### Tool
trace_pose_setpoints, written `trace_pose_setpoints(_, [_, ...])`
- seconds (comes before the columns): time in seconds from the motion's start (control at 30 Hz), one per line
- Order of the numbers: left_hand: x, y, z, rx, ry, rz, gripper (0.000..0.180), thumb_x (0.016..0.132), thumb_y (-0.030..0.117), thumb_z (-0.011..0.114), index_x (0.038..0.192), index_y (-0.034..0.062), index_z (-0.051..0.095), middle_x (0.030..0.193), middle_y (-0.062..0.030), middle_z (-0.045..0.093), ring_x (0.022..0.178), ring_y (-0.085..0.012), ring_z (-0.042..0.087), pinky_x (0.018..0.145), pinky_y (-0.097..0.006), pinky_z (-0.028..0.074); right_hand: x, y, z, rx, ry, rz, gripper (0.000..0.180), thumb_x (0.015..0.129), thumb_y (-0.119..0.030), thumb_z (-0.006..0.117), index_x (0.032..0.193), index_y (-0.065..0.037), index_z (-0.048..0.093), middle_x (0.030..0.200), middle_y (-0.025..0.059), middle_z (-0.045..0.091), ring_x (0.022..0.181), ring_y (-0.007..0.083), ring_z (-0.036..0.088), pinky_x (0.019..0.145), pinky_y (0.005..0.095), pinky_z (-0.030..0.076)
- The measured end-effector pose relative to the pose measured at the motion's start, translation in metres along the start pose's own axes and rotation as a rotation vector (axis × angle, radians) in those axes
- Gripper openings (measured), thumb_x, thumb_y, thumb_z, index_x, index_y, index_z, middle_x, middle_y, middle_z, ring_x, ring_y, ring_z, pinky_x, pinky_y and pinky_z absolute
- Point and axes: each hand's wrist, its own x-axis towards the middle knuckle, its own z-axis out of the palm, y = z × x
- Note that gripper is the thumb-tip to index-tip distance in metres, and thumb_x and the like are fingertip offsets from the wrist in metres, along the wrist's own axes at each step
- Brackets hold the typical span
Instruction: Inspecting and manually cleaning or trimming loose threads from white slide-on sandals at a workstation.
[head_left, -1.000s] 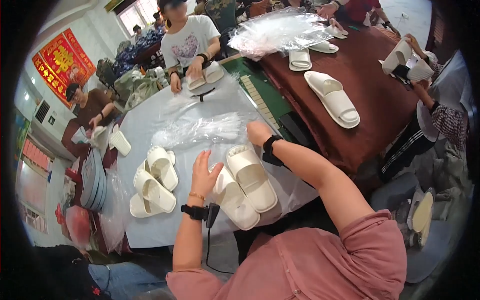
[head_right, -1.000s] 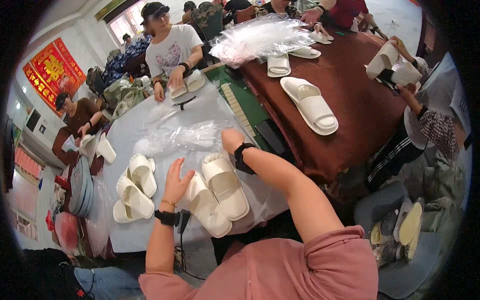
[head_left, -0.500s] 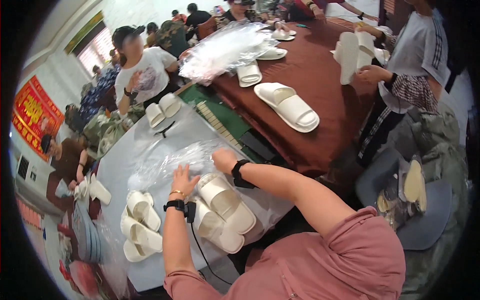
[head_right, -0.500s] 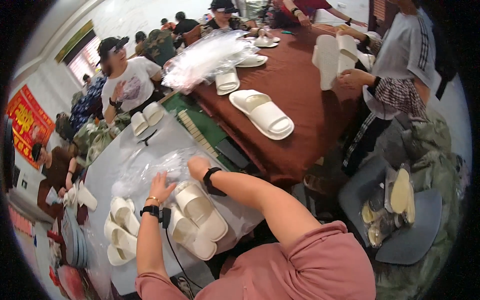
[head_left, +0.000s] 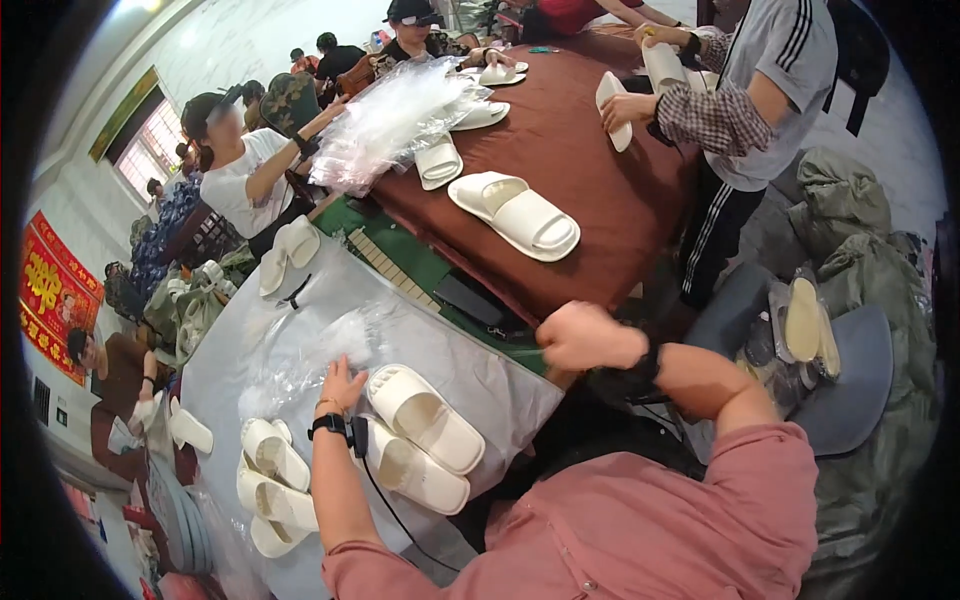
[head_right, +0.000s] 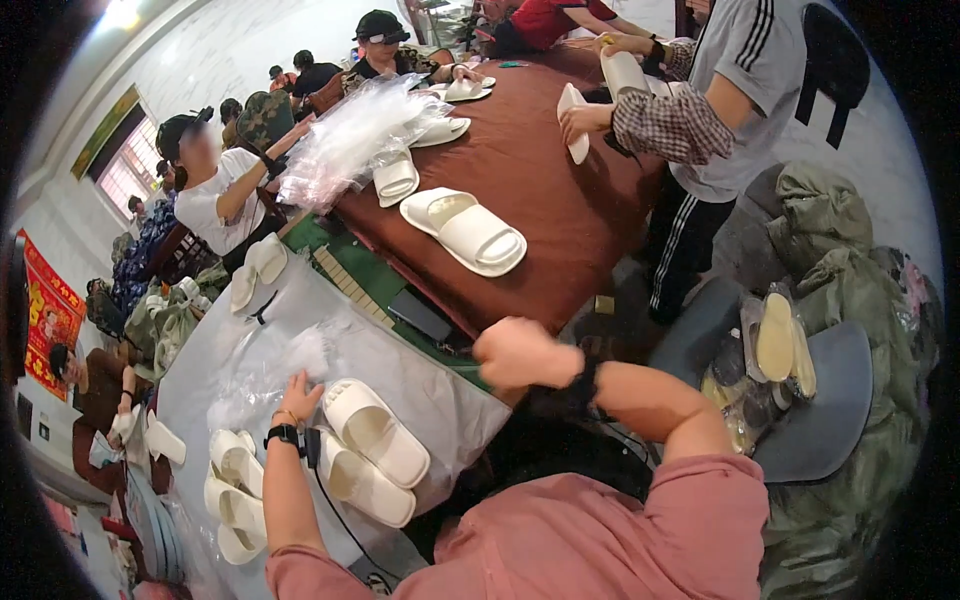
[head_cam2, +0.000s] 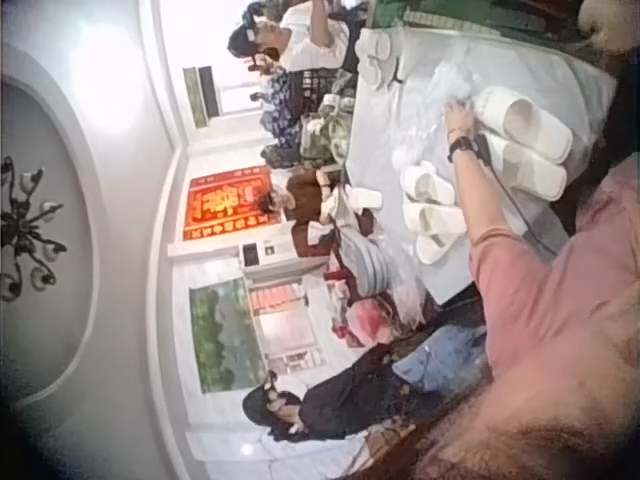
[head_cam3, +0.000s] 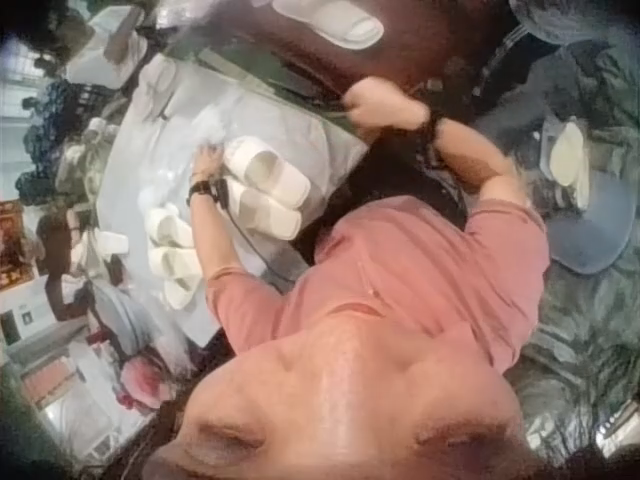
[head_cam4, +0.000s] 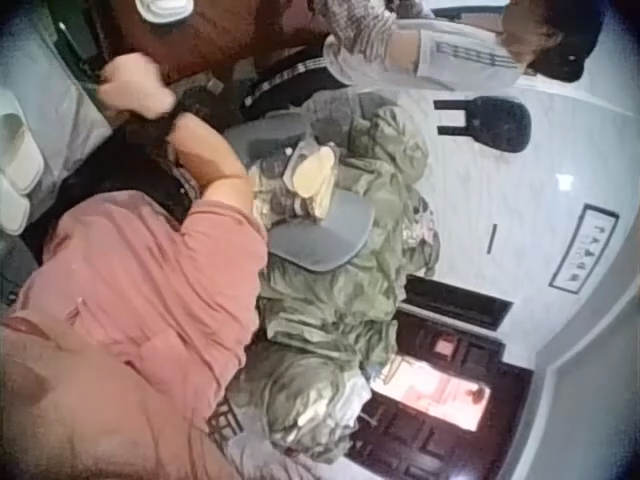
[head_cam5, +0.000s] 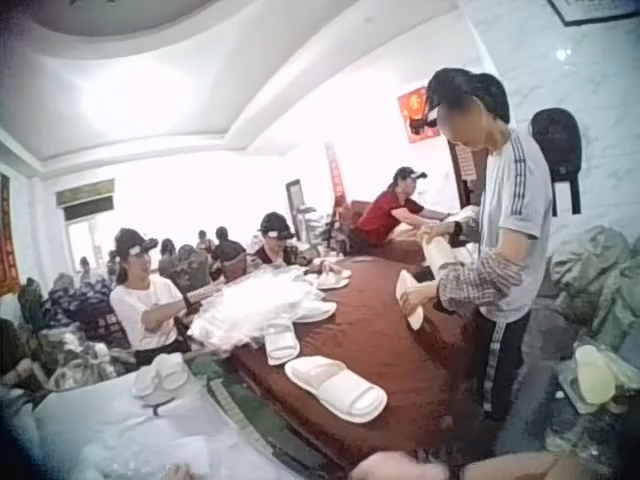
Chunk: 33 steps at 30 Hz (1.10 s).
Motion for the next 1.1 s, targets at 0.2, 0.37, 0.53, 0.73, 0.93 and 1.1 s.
trace_pose_setpoints(0.2, [-0.004, 0.008, -0.017, -0.054, 0.075, 0.034, 0.075, 0.084, 0.047, 0.059, 0.14, 0.0032, 0.036, 0.142, -0.0266, 0.036, 0.13, -0.0411, 0.036, 0.108, -0.042, 0.032, -0.096, 0.014, -0.094, 0.164, 0.371, 0.146, 0.013, 0.068, -0.008, 0.055, 0.063, 0.005, 0.054, 0.05, 0.0113, 0.042, 0.049, 0.0107, 0.044, 0.047, 0.0304, 0.037])
trace_pose_setpoints(0.37, [-0.076, 0.083, -0.05, -0.327, 0.418, 0.268, 0.047, 0.084, 0.022, 0.068, 0.124, 0.0008, 0.055, 0.099, -0.0139, 0.065, 0.086, -0.0248, 0.063, 0.077, -0.034, 0.05, -0.116, -0.015, -0.096, 0.188, 0.184, 0.118, 0.012, 0.065, -0.006, 0.056, 0.062, 0.005, 0.052, 0.051, 0.0133, 0.042, 0.047, 0.0146, 0.044, 0.046, 0.0313, 0.036])
trace_pose_setpoints(0.53, [-0.224, 0.179, -0.034, -0.633, 0.125, 0.709, 0.033, 0.083, 0.014, 0.069, 0.114, 0.0054, 0.062, 0.076, -0.0065, 0.058, 0.064, -0.0185, 0.055, 0.06, -0.032, 0.046, -0.072, -0.061, -0.035, 0.201, -0.014, -0.24, 0.014, 0.064, -0.011, 0.059, 0.063, 0.003, 0.055, 0.06, 0.0216, 0.05, 0.055, 0.0371, 0.053, 0.051, 0.039, 0.043])
trace_pose_setpoints(0.73, [-0.282, 0.185, -0.008, -0.634, 0.344, 0.645, 0.018, 0.086, 0.015, 0.067, 0.101, 0.0045, 0.066, 0.077, -0.0076, 0.059, 0.065, -0.0186, 0.057, 0.061, -0.03, 0.046, -0.035, -0.111, 0.022, 0.371, -0.227, -0.482, 0.015, 0.072, -0.013, 0.065, 0.078, 0.001, 0.065, 0.068, 0.0172, 0.06, 0.054, 0.0277, 0.057, 0.053, 0.0342, 0.045])
trace_pose_setpoints(0.93, [-0.31, 0.149, 0.017, -1.482, 0.32, 0.128, 0.025, 0.098, 0.018, 0.051, 0.095, -0.0024, 0.065, 0.078, -0.0043, 0.063, 0.067, -0.0108, 0.059, 0.063, -0.023, 0.047, -0.027, -0.133, 0.091, 0.65, -0.539, -0.381, 0.031, 0.088, -0.018, 0.06, 0.113, 0.001, 0.06, 0.09, 0.0119, 0.067, 0.067, 0.0137, 0.06, 0.06, 0.0277, 0.048])
trace_pose_setpoints(1.1, [-0.31, 0.13, 0.033, -1.589, 0.302, -0.014, 0.024, 0.098, 0.018, 0.051, 0.102, -0.0009, 0.065, 0.079, -0.0046, 0.064, 0.066, -0.0096, 0.058, 0.062, -0.023, 0.048, -0.037, -0.13, 0.123, 0.667, -0.645, -0.212, 0.02, 0.09, -0.016, 0.056, 0.089, 0.001, 0.065, 0.069, 0.0115, 0.064, 0.063, 0.0197, 0.064, 0.059, 0.0336, 0.049])
